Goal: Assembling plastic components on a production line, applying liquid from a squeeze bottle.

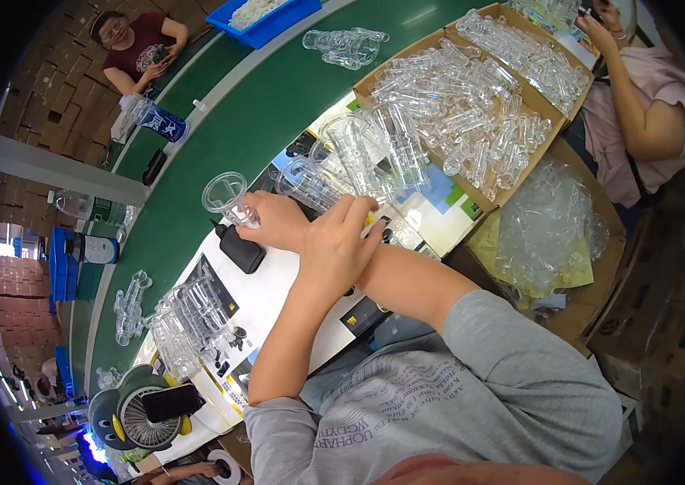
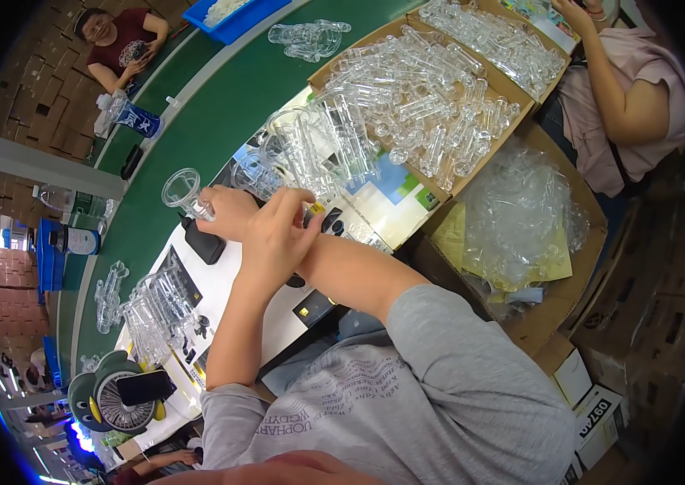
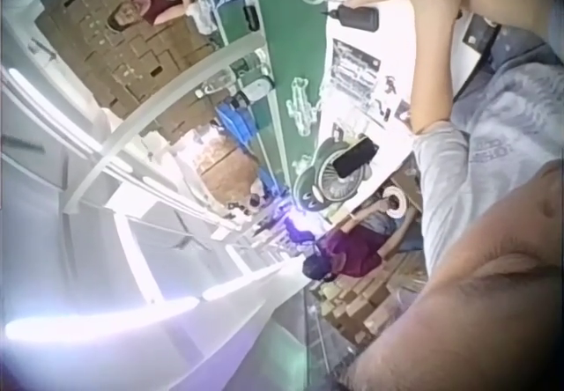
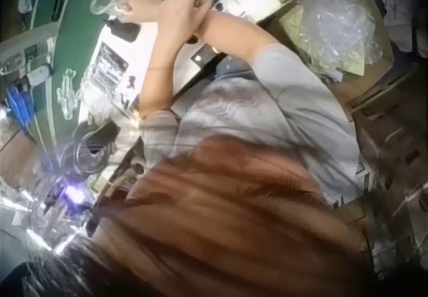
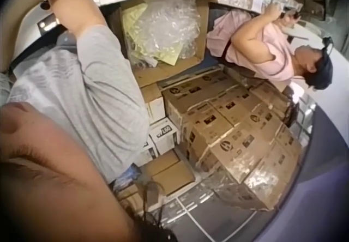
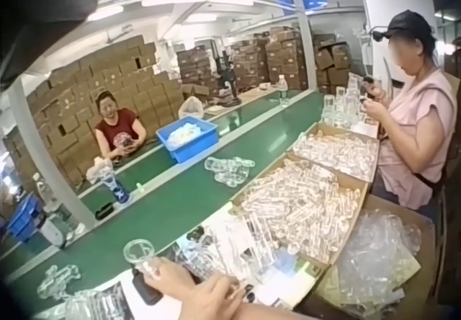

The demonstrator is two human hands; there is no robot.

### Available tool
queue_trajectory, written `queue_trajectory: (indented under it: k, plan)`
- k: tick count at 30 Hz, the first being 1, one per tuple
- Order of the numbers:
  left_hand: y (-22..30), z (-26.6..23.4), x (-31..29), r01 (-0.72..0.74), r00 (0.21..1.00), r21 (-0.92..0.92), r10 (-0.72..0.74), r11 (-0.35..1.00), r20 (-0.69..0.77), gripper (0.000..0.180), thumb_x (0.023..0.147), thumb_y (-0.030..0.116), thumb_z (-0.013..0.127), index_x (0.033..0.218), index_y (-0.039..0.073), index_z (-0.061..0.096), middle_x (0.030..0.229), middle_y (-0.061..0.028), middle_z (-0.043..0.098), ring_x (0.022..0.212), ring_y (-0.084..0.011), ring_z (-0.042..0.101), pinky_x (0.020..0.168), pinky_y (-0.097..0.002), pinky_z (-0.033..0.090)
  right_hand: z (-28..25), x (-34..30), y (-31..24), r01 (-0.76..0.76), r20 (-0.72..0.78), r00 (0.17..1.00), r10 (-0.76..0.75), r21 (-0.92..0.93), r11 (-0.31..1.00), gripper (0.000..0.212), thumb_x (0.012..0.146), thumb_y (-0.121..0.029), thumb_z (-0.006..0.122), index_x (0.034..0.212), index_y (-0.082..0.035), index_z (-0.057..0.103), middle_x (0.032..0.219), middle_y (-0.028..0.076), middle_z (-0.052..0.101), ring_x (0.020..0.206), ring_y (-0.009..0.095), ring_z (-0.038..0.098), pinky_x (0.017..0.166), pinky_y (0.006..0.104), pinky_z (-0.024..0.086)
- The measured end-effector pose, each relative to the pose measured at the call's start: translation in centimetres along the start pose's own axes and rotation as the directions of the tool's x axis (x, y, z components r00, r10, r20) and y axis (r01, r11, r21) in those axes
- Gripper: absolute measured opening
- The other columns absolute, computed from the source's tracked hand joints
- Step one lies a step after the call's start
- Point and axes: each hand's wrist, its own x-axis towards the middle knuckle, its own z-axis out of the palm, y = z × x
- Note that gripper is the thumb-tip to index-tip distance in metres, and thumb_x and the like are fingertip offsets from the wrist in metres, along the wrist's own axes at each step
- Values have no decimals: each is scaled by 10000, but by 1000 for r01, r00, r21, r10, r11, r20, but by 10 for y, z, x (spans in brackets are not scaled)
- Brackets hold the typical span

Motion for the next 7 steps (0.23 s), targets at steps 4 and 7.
queue_trajectory:
  k: [4,7]
  plan:
    - [-8,-15,-25,-113,989,-1,113,994,-95,190,691,92,663,832,57,541,739,-66,552,603,-250,565,522,-313,440,5,2,-2,-21,16,1000,22,-16,1000,404,685,-317,650,985,-62,557,903,144,574,801,306,569,724,373,457]
    - [-28,-27,-57,-190,957,-35,177,981,-231,203,694,121,677,861,91,567,797,-66,601,622,-266,588,551,-301,460,2,3,-3,-55,91,994,53,28,998,444,682,-314,652,1041,-71,553,957,154,579,850,299,575,756,352,458]
